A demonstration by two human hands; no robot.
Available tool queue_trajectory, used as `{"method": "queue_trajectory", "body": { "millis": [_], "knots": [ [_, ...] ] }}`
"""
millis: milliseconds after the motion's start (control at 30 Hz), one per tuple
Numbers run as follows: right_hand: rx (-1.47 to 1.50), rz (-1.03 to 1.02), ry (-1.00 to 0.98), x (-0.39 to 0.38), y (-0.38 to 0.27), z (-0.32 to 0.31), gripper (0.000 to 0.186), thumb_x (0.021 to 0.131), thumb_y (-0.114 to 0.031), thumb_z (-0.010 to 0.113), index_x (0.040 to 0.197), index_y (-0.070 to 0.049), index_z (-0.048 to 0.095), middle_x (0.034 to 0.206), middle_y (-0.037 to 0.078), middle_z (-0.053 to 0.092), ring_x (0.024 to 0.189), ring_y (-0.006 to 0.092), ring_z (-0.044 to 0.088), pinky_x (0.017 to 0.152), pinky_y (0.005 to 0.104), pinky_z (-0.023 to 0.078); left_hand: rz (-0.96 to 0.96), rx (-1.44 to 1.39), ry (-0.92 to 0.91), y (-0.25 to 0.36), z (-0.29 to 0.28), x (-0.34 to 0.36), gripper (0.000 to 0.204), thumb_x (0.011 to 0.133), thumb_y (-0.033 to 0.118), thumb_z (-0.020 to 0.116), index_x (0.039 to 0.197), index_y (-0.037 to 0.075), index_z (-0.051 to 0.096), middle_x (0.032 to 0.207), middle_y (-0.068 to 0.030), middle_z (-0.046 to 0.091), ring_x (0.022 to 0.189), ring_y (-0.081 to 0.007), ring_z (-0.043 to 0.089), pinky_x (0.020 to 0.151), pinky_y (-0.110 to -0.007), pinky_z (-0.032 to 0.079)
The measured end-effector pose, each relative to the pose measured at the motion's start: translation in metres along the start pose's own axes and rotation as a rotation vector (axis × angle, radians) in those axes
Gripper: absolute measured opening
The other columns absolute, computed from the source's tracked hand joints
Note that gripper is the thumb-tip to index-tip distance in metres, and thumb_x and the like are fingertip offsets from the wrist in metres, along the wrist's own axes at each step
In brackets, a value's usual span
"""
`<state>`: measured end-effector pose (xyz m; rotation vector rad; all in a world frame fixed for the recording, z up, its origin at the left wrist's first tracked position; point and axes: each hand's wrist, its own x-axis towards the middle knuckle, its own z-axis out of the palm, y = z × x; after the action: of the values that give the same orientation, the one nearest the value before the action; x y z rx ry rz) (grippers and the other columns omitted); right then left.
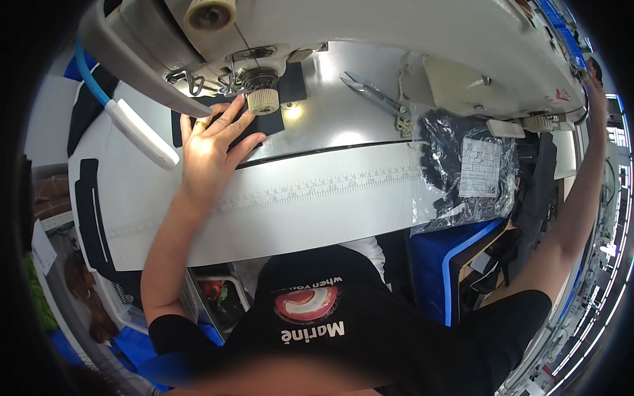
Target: Sewing a zipper onto a black leather component using an industrial sewing machine.
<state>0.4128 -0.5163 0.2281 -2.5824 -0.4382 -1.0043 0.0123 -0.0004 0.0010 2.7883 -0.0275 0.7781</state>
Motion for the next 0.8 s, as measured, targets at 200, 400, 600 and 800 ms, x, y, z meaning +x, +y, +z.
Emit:
{"method": "queue_trajectory", "body": {
  "millis": [200, 400, 600, 800],
  "knots": [
    [0.153, 0.334, -0.357, 0.03, 0.096, 0.017, 0.036, 0.098, -0.026, 0.055, 0.12, 0.001, 0.06, 0.103, 0.015, 0.065, 0.088, 0.0202, 0.065, 0.073, 0.0302, 0.058, 0.015, -0.02, 0.014, -0.003, 0.0, 0.004, 0.039, 0.072, 0.033, 0.079, 0.1, 0.005, 0.074, 0.116, -0.0091, 0.068, 0.103, -0.0212, 0.06, 0.1, -0.041, 0.033],
    [0.203, 0.415, -0.409, 0.028, 0.09, 0.032, 0.038, 0.098, -0.028, 0.054, 0.122, 0.001, 0.059, 0.109, 0.014, 0.064, 0.095, 0.0201, 0.063, 0.078, 0.0309, 0.055, 0.009, -0.011, -0.008, -0.003, -0.001, 0.004, 0.04, 0.072, 0.033, 0.079, 0.101, 0.006, 0.074, 0.114, -0.0088, 0.069, 0.103, -0.0219, 0.06, 0.101, -0.041, 0.033],
    [0.278, 0.529, -0.427, 0.046, 0.103, 0.021, 0.04, 0.098, -0.029, 0.054, 0.125, 0.0, 0.059, 0.115, 0.014, 0.063, 0.102, 0.0201, 0.061, 0.083, 0.0315, 0.052, 0.013, -0.029, -0.006, -0.008, 0.004, 0.002, 0.044, 0.072, 0.035, 0.078, 0.109, 0.013, 0.071, 0.114, -0.0072, 0.069, 0.103, -0.024, 0.061, 0.101, -0.063, 0.032],
    [0.686, 0.727, -0.003, -0.051, 0.068, 0.031, 0.042, 0.097, -0.03, 0.053, 0.128, -0.001, 0.059, 0.121, 0.013, 0.062, 0.11, 0.0201, 0.059, 0.088, 0.0321, 0.048, 0.021, -0.034, -0.013, -0.009, 0.003, 0.003, 0.045, 0.073, 0.035, 0.078, 0.111, 0.013, 0.07, 0.115, -0.0075, 0.068, 0.104, -0.0244, 0.061, 0.101, -0.063, 0.032]
  ]
}}
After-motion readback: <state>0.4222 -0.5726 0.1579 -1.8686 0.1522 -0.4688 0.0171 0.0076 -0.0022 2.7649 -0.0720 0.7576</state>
